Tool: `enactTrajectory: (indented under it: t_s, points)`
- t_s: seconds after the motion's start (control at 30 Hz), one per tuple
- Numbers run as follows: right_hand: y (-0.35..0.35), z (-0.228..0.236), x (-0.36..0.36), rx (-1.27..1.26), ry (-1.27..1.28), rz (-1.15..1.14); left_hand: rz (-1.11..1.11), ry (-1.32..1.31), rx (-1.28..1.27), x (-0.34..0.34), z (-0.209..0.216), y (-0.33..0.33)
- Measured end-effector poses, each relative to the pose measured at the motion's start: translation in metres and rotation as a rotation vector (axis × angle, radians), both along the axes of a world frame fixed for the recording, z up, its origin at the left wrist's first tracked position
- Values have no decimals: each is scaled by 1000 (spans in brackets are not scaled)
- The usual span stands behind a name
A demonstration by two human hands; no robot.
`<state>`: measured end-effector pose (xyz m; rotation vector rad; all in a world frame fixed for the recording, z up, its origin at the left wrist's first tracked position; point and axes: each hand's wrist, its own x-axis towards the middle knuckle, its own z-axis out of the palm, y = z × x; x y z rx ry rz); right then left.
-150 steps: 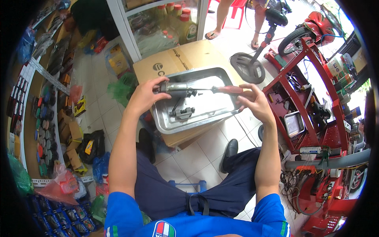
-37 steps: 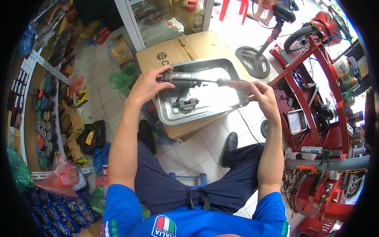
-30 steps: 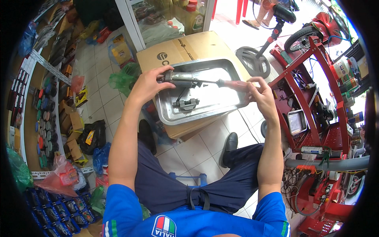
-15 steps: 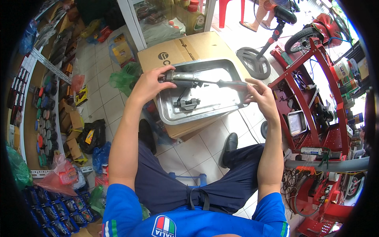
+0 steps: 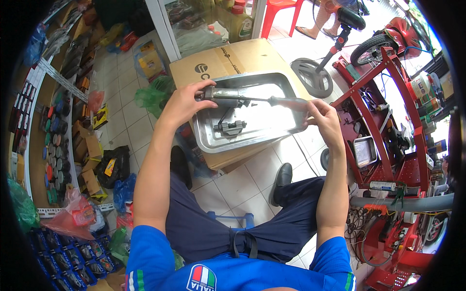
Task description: The person uses a screwdriver to unscrew components from a carburetor held in a metal tray and then removes internal pieces by hand.
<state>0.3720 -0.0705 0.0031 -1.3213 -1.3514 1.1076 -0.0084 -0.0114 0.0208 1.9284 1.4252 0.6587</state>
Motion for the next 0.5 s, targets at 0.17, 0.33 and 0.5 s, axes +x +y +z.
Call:
enactTrajectory:
  t_s: [0.17,0.33,0.5]
  points:
    - [-3,7,-10,-24,-26,-13,-10,-5,13,-3,-3,1]
    - [-5,10,-14,10,-8,-15,-2,-11,0,-1,-1,0]
    - [-4,8,2,-15,-34,80,-1,-12,21,-2,-5,1]
